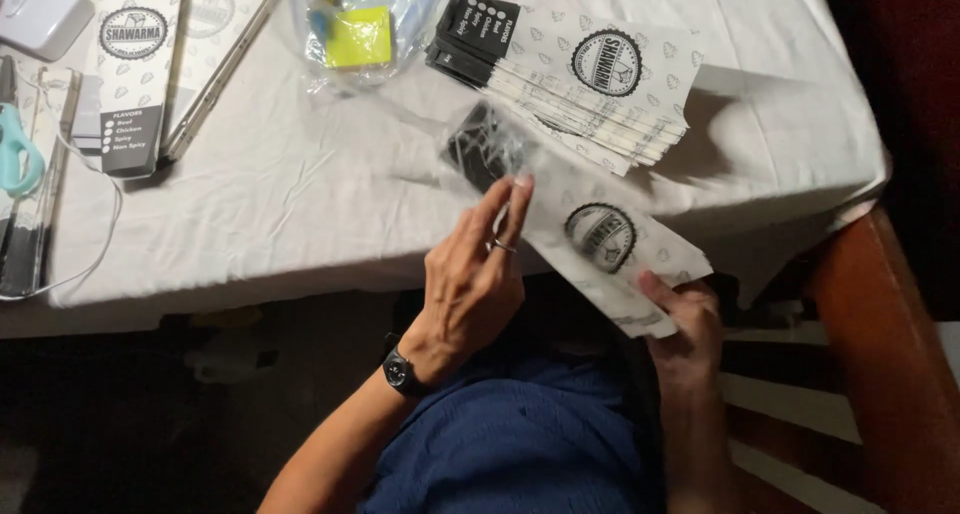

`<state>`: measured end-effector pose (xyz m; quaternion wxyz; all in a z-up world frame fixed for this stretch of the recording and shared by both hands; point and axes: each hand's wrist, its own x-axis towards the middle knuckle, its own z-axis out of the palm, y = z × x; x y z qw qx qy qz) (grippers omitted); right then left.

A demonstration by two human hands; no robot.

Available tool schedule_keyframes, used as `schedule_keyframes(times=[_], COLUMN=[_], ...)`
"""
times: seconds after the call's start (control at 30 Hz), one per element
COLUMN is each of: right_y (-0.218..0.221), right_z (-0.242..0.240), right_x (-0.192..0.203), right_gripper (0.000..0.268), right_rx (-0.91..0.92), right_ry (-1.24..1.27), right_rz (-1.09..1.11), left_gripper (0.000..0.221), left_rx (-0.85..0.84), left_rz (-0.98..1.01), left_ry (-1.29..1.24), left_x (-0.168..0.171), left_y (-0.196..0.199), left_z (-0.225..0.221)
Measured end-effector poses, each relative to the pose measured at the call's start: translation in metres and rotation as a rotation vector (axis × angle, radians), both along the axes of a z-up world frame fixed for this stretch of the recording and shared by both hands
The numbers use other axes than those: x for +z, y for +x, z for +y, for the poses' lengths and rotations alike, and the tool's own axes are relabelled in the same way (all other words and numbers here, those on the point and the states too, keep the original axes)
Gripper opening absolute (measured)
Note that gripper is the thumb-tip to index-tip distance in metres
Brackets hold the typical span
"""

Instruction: Packaging stacks of printed paper sleeves into plastic bags for distribution.

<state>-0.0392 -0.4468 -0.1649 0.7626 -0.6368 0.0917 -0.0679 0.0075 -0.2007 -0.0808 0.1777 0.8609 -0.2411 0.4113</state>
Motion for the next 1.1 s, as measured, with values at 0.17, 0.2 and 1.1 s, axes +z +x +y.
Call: schedule_keyframes(times=[0.17,0.2,1.1], right_y=[-0.031,-0.026,0.006], right_z=[-0.023,-0.024,0.039], right_x=[-0.044,-0.042,0.001], right_gripper=[0.042,0.042,0.032], right_rx=[-0.168,-0.166,-0.200], right_ry=[-0.362,-0.364,0.021], right_rz=[-0.046,-0.045,-0.045], left_gripper=[0.042,0.042,0.039], left_rx=[0.276,0.278,0.283], left_rz=[-0.086,-0.084,0.004], left_ry=[-0.061,-0.063,-0.559], left_x=[0.021,0.020,-0.053], left_y=[0.015,0.022,0.019], left_z=[0.010,0.013,0.007])
